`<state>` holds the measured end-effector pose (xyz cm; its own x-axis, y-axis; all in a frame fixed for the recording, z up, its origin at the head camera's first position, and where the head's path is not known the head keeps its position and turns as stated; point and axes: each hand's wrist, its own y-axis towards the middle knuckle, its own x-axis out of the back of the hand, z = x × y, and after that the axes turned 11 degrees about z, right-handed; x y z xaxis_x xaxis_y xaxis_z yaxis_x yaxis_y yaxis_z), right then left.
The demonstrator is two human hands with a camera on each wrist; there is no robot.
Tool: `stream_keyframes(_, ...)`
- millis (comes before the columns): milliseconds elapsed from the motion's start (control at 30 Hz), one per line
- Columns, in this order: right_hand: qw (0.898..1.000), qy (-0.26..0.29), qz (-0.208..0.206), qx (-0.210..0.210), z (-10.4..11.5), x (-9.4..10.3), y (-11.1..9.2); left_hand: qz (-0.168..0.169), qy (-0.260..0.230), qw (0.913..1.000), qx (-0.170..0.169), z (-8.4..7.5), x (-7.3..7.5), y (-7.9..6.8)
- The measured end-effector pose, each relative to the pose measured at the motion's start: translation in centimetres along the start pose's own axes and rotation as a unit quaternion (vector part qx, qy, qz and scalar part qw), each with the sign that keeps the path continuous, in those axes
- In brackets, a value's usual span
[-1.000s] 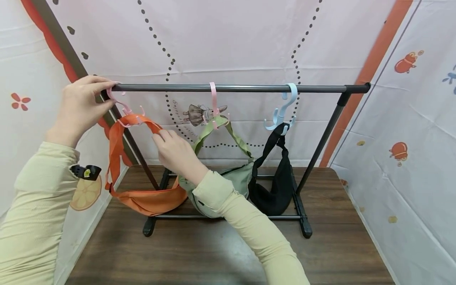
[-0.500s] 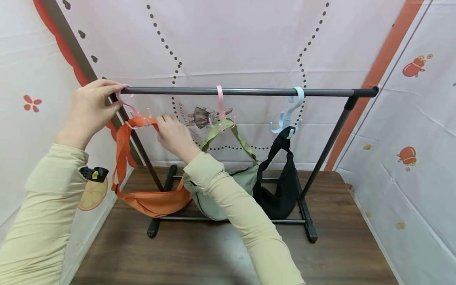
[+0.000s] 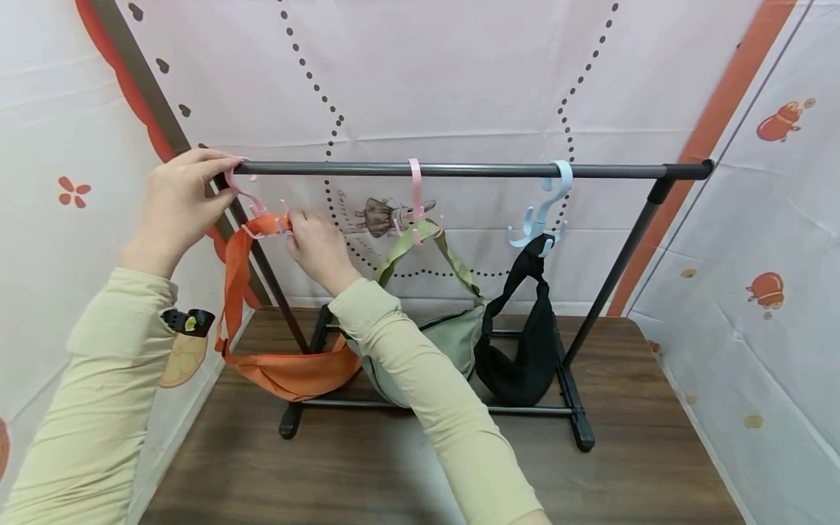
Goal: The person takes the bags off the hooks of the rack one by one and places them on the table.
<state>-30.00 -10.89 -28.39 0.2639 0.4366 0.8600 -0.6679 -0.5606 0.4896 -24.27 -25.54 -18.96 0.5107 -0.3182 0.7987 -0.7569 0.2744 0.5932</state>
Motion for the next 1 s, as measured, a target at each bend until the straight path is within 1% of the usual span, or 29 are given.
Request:
stream_keyframes(100,1.0,0.015,-0.013,0.0,-0.1,-0.2,0.1,-0.005,-0.004,1.0,0.001,0.0,-0.2,0.0)
stream_keyframes(233,0.999,0.02,-0.028,0.018,-0.2,0.1,0.3,-0.011,-0.005,0.9999,0.0,0.1,-0.2,0.0)
stream_keyframes(400,0.998,-0.006,-0.053,0.045,-0.5,1.2,0.7,-0.01,-0.007,0.9999,0.001,0.1,-0.2,0.0)
stream_keyframes(600,0.995,-0.042,-0.066,0.065,-0.4,2.8,1.3,-0.008,-0.005,1.0,0.003,0.1,-0.1,0.1)
stream_keyframes(700,0.993,-0.051,-0.076,0.077,0.0,3.5,1.4,-0.007,-0.003,1.0,0.001,0.1,-0.1,0.1)
stream_keyframes(867,0.988,-0.062,-0.109,0.09,0.7,4.2,1.4,-0.003,-0.006,1.0,-0.002,0.0,-0.1,0.1)
stream_keyframes(1000,0.984,-0.073,-0.135,0.093,1.2,4.4,1.5,0.0,-0.011,0.9999,0.001,0.2,-0.1,0.0)
